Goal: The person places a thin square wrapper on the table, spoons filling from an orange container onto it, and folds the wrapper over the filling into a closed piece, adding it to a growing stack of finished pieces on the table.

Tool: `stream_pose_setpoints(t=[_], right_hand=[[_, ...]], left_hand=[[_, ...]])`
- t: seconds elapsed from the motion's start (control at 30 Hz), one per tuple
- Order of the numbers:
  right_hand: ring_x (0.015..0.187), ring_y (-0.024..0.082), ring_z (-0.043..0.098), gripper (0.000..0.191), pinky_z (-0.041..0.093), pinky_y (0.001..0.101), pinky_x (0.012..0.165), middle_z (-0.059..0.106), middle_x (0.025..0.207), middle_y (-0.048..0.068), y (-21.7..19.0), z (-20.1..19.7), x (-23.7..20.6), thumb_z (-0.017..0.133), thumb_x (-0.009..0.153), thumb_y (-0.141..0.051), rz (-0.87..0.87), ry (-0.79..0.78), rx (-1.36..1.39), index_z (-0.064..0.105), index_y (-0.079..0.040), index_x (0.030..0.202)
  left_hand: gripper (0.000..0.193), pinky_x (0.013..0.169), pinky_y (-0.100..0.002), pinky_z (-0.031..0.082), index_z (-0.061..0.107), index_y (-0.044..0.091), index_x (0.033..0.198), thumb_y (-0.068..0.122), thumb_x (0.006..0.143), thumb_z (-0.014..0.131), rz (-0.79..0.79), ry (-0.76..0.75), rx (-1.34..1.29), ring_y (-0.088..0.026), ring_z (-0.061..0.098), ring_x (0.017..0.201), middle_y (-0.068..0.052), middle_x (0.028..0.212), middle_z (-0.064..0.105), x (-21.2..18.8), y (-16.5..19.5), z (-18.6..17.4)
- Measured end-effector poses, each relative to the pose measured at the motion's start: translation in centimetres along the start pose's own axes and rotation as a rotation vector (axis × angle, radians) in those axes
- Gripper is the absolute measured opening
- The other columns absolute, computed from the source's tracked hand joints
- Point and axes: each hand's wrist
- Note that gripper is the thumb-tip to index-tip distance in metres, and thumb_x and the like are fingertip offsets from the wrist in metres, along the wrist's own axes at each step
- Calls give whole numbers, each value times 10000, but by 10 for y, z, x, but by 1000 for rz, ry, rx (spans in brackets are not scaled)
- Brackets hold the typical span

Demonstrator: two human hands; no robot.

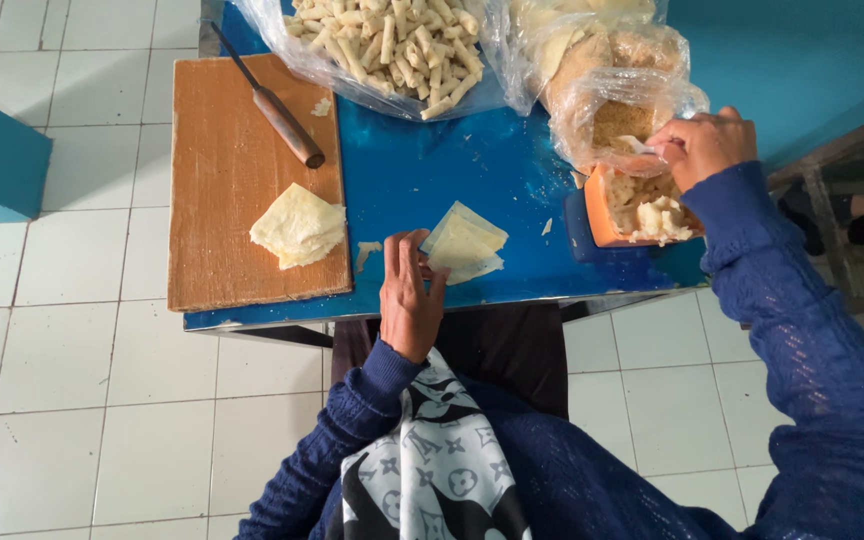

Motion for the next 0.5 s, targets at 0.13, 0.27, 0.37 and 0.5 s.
stream_pose_setpoints(t=[0.13, 0.27, 0.37, 0.5], right_hand=[[703, 200, 628, 105, 508, 358, 761, 747, 903, 88, 11, -2, -4, 759, 996, -147, 123, -29, 267, 814, -139, 1084], [779, 85, 659, 166, 520, 257, 689, 770, 968, 43, 18, -10, -6, 727, 1026, -145, 236, -71, 531, 786, -93, 1173], [825, 48, 657, 169, 528, 222, 731, 769, 995, 41, 11, -23, -7, 700, 1039, -120, 237, -96, 631, 766, -66, 1185], [750, 66, 617, 195, 492, 236, 654, 748, 915, 56, -27, -33, -16, 710, 1020, -121, 197, -174, 655, 769, -57, 1195]], left_hand=[[549, 773, -313, 623, 473, -6, 1347, -93, 857, 704, 3, -2, 12, -246, 663, 958, -179, 1275, 507, -2, -1, -2], [530, 772, -317, 616, 483, -7, 1335, -91, 863, 708, -8, -2, 11, -242, 666, 950, -171, 1263, 515, -3, -1, -3], [532, 766, -319, 608, 485, -8, 1332, -96, 859, 712, -24, -5, -4, -241, 659, 929, -167, 1241, 517, -2, 0, -3], [526, 745, -320, 590, 489, -4, 1318, -103, 853, 713, -52, 1, -5, -236, 652, 898, -161, 1212, 515, -4, 0, -3]])
Point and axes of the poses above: each hand's wrist, its own x-axis towards the middle knuckle, its own z-axis out of the palm, y = z × x
